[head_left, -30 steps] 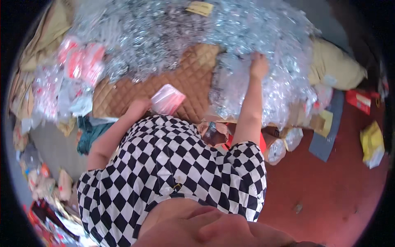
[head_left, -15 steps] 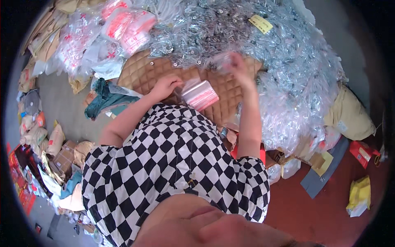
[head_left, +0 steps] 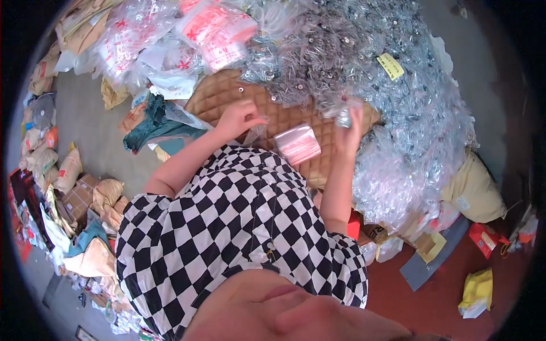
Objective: Sorting small metal components from a large pile on the floor into individual plastic zip-lock bags.
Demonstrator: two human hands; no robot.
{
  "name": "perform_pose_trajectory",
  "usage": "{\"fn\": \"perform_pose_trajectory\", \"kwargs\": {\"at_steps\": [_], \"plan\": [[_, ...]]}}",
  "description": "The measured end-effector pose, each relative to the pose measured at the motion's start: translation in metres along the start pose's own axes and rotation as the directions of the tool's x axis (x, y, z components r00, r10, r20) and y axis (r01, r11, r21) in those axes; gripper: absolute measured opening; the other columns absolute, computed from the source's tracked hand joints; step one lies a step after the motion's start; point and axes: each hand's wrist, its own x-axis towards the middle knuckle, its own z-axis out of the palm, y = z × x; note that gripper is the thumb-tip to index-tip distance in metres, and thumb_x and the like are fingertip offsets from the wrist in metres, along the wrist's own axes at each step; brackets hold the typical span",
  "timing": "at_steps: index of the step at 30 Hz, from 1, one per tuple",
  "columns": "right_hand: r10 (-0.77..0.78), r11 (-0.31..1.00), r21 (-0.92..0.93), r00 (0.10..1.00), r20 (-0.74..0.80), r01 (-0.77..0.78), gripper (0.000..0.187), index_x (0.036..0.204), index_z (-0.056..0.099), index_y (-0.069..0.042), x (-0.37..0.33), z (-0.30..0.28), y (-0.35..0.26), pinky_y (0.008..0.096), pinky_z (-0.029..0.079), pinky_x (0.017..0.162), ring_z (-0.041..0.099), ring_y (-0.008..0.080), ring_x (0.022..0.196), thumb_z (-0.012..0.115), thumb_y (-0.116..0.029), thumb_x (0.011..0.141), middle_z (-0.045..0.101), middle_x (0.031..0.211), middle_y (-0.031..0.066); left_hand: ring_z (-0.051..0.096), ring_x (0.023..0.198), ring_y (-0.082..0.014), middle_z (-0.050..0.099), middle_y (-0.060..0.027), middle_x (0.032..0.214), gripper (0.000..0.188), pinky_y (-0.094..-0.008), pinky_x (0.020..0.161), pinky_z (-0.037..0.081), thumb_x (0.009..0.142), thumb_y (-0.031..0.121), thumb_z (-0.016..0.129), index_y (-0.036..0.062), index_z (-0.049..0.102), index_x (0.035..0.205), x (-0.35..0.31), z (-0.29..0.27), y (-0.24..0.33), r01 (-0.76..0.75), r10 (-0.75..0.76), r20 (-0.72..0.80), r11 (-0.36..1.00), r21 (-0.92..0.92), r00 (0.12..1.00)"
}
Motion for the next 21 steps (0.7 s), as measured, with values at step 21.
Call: {"fn": "perform_pose_trajectory", "kwargs": {"at_steps": [21], "plan": [[-0.028,0.433,-0.895,0.994,0.103,0.105,0.077,0.134,0.051,0.004,0.226,0.134,0.116,0.0333,0.054,0.067,0.065,0.0209,0.095,0.081,-0.031,0.072,0.065,0.113,0.0143,0.061,0.092,-0.0338,0.061,-0.0125,0.086,0.044,-0.0435,0.084,0.048,0.083,0.008,0.062,0.0143,0.062,0.127,0.002,-0.054,0.023,0.229,-0.208,-0.159,0.965,0.127,0.965]]}}
